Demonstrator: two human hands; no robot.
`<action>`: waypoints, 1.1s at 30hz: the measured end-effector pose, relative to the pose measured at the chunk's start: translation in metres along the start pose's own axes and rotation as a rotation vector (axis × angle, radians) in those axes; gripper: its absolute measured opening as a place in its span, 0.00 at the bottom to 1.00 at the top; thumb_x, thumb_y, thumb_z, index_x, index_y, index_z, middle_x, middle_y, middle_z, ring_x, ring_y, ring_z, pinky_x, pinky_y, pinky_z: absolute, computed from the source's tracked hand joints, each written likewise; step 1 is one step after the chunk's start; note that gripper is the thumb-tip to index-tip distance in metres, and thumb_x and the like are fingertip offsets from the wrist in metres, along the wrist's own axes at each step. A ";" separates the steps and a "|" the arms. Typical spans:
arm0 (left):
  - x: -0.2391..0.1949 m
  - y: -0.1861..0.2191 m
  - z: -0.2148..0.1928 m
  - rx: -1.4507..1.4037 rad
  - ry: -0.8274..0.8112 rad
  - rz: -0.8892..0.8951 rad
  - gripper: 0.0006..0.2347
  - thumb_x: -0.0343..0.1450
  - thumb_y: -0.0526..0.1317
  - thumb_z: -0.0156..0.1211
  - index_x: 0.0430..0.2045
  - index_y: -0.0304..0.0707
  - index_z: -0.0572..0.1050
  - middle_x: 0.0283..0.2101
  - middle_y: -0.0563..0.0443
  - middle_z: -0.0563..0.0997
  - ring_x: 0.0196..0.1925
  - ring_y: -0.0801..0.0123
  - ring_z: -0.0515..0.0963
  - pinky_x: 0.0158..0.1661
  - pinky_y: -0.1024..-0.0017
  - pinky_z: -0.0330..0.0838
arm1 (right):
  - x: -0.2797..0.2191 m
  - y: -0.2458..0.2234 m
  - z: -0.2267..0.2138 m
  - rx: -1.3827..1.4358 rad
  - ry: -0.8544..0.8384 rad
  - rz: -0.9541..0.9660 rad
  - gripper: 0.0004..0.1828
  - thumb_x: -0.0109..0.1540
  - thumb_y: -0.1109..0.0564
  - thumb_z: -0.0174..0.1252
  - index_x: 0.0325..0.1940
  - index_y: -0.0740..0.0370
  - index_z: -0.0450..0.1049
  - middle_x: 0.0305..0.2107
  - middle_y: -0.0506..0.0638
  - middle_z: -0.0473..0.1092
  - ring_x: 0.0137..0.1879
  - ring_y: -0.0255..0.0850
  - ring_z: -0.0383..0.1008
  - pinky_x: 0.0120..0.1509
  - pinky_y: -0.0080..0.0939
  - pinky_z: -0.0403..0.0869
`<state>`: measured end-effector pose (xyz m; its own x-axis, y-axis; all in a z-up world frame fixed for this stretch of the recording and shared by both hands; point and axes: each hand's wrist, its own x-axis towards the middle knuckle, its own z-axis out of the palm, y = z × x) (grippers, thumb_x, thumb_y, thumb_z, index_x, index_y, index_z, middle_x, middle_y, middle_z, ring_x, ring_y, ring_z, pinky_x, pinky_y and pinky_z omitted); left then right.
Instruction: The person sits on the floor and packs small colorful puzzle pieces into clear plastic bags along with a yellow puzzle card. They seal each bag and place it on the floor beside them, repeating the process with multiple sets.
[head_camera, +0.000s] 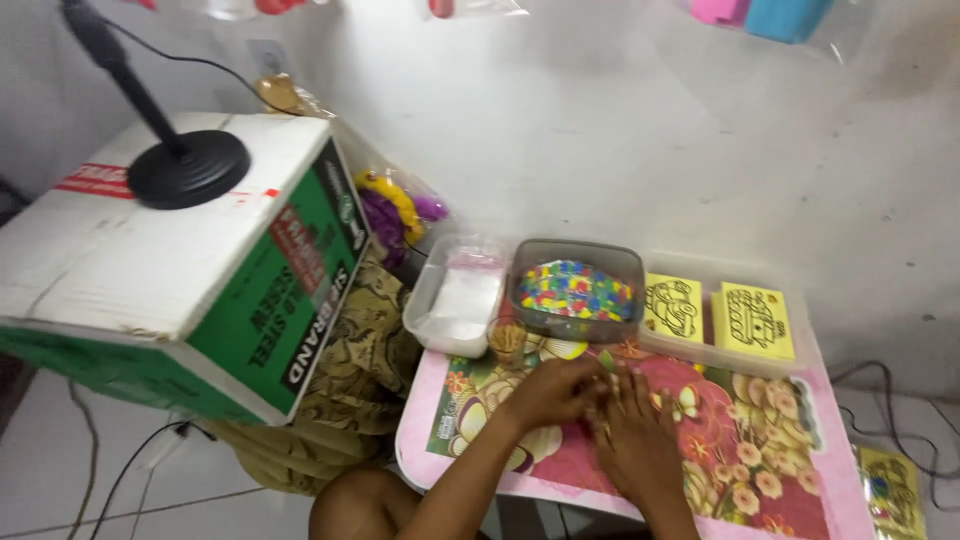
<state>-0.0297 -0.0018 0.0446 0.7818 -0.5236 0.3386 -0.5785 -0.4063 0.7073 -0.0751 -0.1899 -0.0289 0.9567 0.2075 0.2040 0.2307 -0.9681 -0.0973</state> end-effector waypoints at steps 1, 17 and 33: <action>-0.001 0.013 -0.006 0.009 0.009 -0.004 0.06 0.70 0.39 0.59 0.38 0.41 0.77 0.34 0.49 0.84 0.26 0.59 0.80 0.30 0.64 0.72 | -0.001 0.000 -0.001 0.004 0.005 -0.012 0.39 0.66 0.32 0.35 0.76 0.54 0.50 0.77 0.50 0.44 0.81 0.49 0.41 0.78 0.64 0.44; 0.023 -0.094 -0.153 0.475 0.217 -0.479 0.07 0.68 0.34 0.55 0.26 0.31 0.80 0.56 0.39 0.76 0.55 0.49 0.75 0.57 0.56 0.72 | 0.003 0.004 0.002 0.052 0.050 0.012 0.42 0.59 0.30 0.49 0.74 0.45 0.56 0.75 0.48 0.49 0.79 0.47 0.49 0.76 0.65 0.50; 0.039 -0.126 -0.138 0.784 -0.179 -0.782 0.19 0.65 0.32 0.49 0.49 0.22 0.76 0.66 0.37 0.68 0.68 0.39 0.61 0.67 0.44 0.53 | 0.004 0.005 0.004 0.094 0.076 0.024 0.40 0.59 0.30 0.51 0.73 0.42 0.57 0.74 0.46 0.51 0.79 0.44 0.49 0.76 0.64 0.49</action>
<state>0.1055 0.1320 0.0545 0.9860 0.0074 -0.1665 0.0207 -0.9967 0.0785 -0.0696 -0.1934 -0.0330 0.9466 0.1700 0.2739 0.2273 -0.9545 -0.1932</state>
